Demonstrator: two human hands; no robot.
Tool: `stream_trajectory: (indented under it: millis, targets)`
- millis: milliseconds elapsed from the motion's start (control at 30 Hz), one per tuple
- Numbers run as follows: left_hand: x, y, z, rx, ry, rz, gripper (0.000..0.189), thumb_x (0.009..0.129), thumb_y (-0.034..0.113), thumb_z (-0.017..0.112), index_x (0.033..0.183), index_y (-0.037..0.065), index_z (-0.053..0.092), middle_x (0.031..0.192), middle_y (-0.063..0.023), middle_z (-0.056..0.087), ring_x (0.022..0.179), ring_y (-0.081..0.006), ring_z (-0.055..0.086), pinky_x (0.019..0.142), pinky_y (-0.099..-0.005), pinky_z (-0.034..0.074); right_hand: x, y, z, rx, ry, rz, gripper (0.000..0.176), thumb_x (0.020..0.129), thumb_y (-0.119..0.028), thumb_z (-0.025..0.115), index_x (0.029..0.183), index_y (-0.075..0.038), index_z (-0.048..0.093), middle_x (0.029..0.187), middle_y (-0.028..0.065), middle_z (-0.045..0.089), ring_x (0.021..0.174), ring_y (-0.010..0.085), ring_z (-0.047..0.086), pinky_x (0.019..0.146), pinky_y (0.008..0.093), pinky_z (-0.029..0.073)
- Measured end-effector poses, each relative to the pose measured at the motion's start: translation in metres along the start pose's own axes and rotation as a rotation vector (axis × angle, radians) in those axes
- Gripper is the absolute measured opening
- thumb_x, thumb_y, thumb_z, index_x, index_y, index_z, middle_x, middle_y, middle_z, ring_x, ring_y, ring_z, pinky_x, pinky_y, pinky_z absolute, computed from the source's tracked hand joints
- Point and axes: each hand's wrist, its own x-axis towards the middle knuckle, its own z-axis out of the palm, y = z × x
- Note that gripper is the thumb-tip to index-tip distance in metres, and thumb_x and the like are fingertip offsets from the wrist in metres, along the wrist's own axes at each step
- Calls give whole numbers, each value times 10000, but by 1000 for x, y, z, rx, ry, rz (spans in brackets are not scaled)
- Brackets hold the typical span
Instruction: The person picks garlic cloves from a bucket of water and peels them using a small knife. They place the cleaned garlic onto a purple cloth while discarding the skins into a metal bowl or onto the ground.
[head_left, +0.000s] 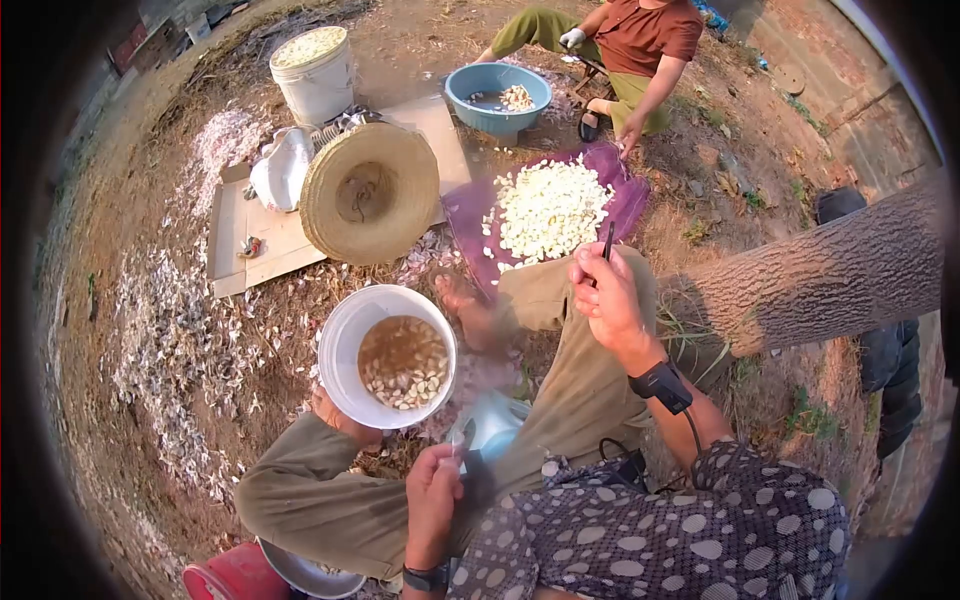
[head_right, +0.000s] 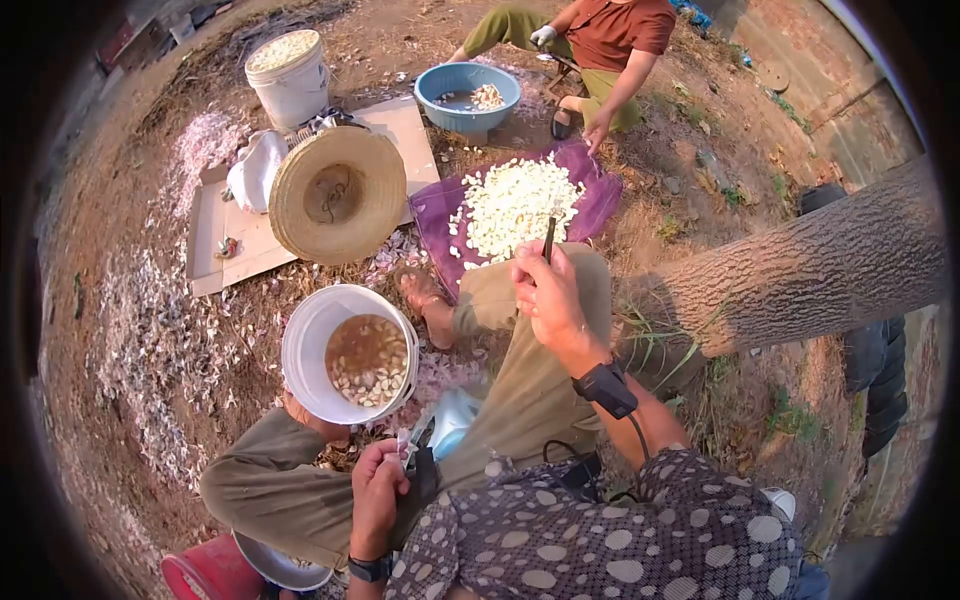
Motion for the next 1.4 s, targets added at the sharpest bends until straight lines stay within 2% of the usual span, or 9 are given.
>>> stream_trajectory:
  millis: [167, 267, 333, 533, 667, 800, 967, 1167, 1400]
  targets:
    - [6, -6, -1, 40, -34, 131, 391, 932, 2, 542, 1322, -19, 533, 1040, -45, 650, 778, -59, 551, 669, -218, 476, -62, 54, 2, 134, -214, 302, 196, 924, -34, 473, 1110, -20, 533, 938, 81, 575, 647, 75, 450, 549, 240, 385]
    - [10, 2, -2, -116, -31, 110, 282, 944, 54, 624, 1220, 6, 588, 1038, -25, 664, 784, -42, 556, 690, -206, 482, -91, 70, 19, 212, -394, 382, 219, 973, -91, 470, 1139, 28, 549, 1065, 137, 613, 789, 123, 555, 753, 296, 496]
    - [16, -2, -3, -146, -33, 203, 282, 941, 31, 613, 1221, -2, 613, 1051, -33, 668, 792, -61, 575, 709, -231, 494, -107, 74, 33, 219, -465, 393, 274, 1028, -157, 475, 1201, 37, 560, 1139, 147, 617, 910, 149, 595, 888, 330, 500]
    - [15, -5, 6, -379, 53, 328, 301, 940, -23, 567, 1237, -14, 613, 1083, -42, 655, 828, -83, 585, 748, -242, 501, -123, 81, 61, -3, -584, 244, 453, 1080, -303, 484, 1377, 35, 540, 1229, 98, 607, 1051, 146, 562, 1015, 354, 433]
    - [10, -2, 8, -277, 190, 448, 258, 916, -64, 578, 1158, -3, 641, 1084, -40, 640, 875, -88, 592, 751, -243, 499, -123, 76, 58, -370, -632, 256, 450, 1068, -369, 531, 1344, -23, 615, 1140, 51, 629, 1001, 102, 579, 916, 305, 499]
    - [18, -11, -4, 278, 323, 837, 301, 853, -123, 603, 1121, 9, 642, 1069, -93, 625, 888, -120, 593, 746, -263, 502, -133, 75, 62, -258, -561, 359, 380, 1030, -298, 621, 1283, -16, 649, 1143, 67, 656, 990, 116, 628, 856, 295, 560]
    - [19, -10, 3, 261, 270, 877, 333, 777, -150, 657, 1072, 5, 644, 1060, -110, 606, 878, -156, 599, 760, -279, 512, -141, 68, 83, -83, -481, 327, 337, 1008, -244, 657, 1232, 9, 660, 1193, 101, 670, 1019, 156, 668, 894, 326, 581]
    - [16, -7, -3, 271, 212, 919, 414, 753, -120, 727, 1131, 38, 669, 1060, -116, 638, 884, -199, 627, 779, -327, 529, -149, 78, 88, -26, -391, 300, 359, 998, -262, 674, 1249, -5, 668, 1125, 66, 685, 915, 103, 644, 839, 254, 540]
    - [11, -1, -3, 409, 240, 946, 439, 743, -93, 751, 1148, 69, 695, 1075, -127, 659, 913, -244, 662, 777, -359, 541, -152, 82, 88, -142, -367, 287, 351, 989, -279, 696, 1220, -16, 699, 841, -43, 592, 727, 35, 479, 640, 197, 381]
